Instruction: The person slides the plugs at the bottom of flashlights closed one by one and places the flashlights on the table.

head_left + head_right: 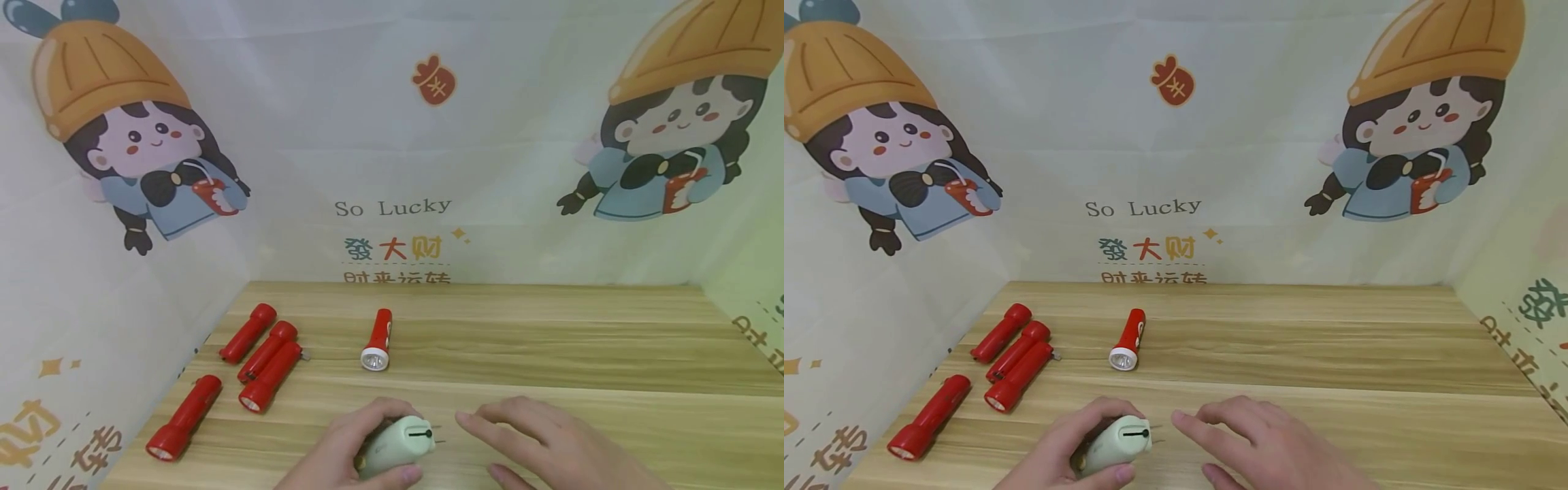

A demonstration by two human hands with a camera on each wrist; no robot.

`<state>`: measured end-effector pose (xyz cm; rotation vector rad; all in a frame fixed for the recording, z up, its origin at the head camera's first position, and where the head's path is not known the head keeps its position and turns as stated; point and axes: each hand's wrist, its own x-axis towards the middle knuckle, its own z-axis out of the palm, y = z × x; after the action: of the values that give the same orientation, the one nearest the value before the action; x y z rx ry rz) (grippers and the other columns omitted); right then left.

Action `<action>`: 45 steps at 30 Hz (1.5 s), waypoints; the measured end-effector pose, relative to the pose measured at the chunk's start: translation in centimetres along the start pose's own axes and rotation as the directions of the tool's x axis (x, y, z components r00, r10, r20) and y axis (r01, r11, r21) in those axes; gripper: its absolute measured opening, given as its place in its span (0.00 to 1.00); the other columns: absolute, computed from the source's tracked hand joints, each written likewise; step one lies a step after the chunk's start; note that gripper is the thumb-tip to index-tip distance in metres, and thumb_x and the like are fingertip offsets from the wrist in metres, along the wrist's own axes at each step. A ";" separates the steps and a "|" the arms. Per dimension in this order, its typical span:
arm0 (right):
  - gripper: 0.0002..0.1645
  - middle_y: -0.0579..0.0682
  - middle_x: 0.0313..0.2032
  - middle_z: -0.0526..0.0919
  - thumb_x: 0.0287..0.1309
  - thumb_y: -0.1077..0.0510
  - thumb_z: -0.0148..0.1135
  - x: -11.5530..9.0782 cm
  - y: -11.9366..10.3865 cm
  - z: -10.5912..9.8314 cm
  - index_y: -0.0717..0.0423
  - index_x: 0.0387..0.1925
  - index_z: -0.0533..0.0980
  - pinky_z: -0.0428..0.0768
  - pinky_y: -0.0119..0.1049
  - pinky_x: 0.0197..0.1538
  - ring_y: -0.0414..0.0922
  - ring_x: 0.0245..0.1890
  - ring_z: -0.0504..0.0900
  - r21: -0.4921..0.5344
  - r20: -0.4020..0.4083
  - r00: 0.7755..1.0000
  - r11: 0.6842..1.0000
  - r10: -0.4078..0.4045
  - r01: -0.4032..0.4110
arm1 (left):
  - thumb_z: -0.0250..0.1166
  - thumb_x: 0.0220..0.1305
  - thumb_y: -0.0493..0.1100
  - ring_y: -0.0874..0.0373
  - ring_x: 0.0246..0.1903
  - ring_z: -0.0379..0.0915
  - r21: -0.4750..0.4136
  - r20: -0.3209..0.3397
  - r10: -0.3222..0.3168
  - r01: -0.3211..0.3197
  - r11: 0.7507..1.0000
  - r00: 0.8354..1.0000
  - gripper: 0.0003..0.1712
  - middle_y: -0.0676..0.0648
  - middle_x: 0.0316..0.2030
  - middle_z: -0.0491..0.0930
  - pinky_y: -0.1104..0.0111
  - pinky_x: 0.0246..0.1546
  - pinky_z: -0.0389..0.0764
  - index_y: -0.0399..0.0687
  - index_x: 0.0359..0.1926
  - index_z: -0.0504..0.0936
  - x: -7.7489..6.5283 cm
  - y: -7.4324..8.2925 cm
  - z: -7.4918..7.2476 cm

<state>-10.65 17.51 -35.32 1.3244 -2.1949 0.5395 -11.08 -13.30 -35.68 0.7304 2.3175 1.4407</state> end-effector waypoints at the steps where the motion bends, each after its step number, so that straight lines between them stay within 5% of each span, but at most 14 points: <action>1: 0.30 0.39 0.56 0.85 0.77 0.43 0.60 0.1 -0.1 0.0 0.44 0.75 0.72 0.82 0.23 0.57 0.37 0.51 0.86 0.005 -0.012 1.000 1.000 -0.016 0.016 | 0.69 0.73 0.51 0.63 0.53 0.77 -0.013 -0.001 0.011 -0.011 1.000 1.000 0.24 0.51 0.57 0.82 0.71 0.52 0.80 0.64 0.67 0.75 0.0 0.0 0.0; 8: 0.28 0.36 0.50 0.84 0.83 0.46 0.47 0.8 -0.6 -0.4 0.53 0.73 0.74 0.79 0.20 0.52 0.30 0.43 0.80 0.031 -0.032 0.996 0.996 -0.087 0.088 | 0.64 0.78 0.50 0.62 0.54 0.77 -0.078 0.014 0.039 -0.038 0.996 0.999 0.22 0.52 0.57 0.81 0.72 0.57 0.79 0.68 0.68 0.75 -0.2 1.1 0.3; 13: 0.31 0.34 0.49 0.82 0.80 0.42 0.55 0.6 -0.9 -0.5 0.52 0.74 0.73 0.76 0.18 0.52 0.28 0.43 0.78 0.040 -0.012 0.996 0.995 -0.086 0.086 | 0.60 0.79 0.45 0.63 0.51 0.78 -0.092 0.037 0.174 -0.170 0.981 0.984 0.20 0.50 0.53 0.83 0.70 0.56 0.80 0.62 0.68 0.77 0.2 1.4 0.6; 17: 0.33 0.35 0.51 0.82 0.75 0.40 0.63 0.4 -1.2 -0.4 0.49 0.73 0.74 0.77 0.19 0.52 0.28 0.43 0.80 0.033 -0.029 0.997 0.996 -0.077 0.078 | 0.60 0.78 0.43 0.64 0.50 0.79 -0.101 0.040 0.212 -0.207 0.973 0.976 0.19 0.52 0.53 0.83 0.70 0.56 0.81 0.62 0.66 0.78 0.4 1.7 0.8; 23: 0.30 0.35 0.49 0.82 0.75 0.40 0.62 0.2 -1.4 -0.1 0.47 0.70 0.78 0.78 0.19 0.50 0.28 0.41 0.80 0.017 -0.077 0.994 0.996 -0.083 0.084 | 0.61 0.77 0.39 0.66 0.49 0.80 -0.109 0.035 0.340 -0.335 0.936 0.940 0.20 0.47 0.52 0.84 0.69 0.48 0.85 0.54 0.65 0.79 0.7 1.8 1.0; 30: 0.26 0.35 0.36 0.80 0.76 0.43 0.62 0.2 -1.4 0.6 0.53 0.64 0.82 0.67 0.10 0.40 0.26 0.30 0.72 0.015 -0.168 0.968 0.981 -0.186 0.192 | 0.60 0.75 0.39 0.69 0.46 0.81 -0.091 0.036 0.466 -0.462 0.882 0.884 0.19 0.43 0.48 0.85 0.69 0.44 0.86 0.50 0.64 0.79 1.1 1.6 1.2; 40: 0.22 0.35 0.25 0.70 0.79 0.47 0.58 0.6 -0.7 1.1 0.57 0.59 0.84 0.58 0.10 0.32 0.26 0.23 0.60 0.033 -0.220 0.938 0.959 -0.268 0.282 | 0.58 0.75 0.38 0.70 0.46 0.80 -0.157 0.043 0.469 -0.458 0.875 0.882 0.18 0.41 0.47 0.83 0.70 0.44 0.86 0.47 0.63 0.79 1.0 1.8 1.6; 45: 0.22 0.35 0.22 0.67 0.78 0.47 0.59 0.5 -0.9 1.3 0.58 0.58 0.84 0.56 0.10 0.31 0.26 0.22 0.57 0.025 -0.234 0.936 0.961 -0.263 0.276 | 0.57 0.76 0.39 0.70 0.47 0.79 -0.173 0.056 0.503 -0.488 0.856 0.863 0.18 0.40 0.47 0.83 0.70 0.44 0.87 0.45 0.62 0.79 1.3 1.6 1.8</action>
<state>-10.35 15.99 -35.96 1.4838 -1.7884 0.6180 -10.80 -10.67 -35.00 1.3951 1.9943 1.7165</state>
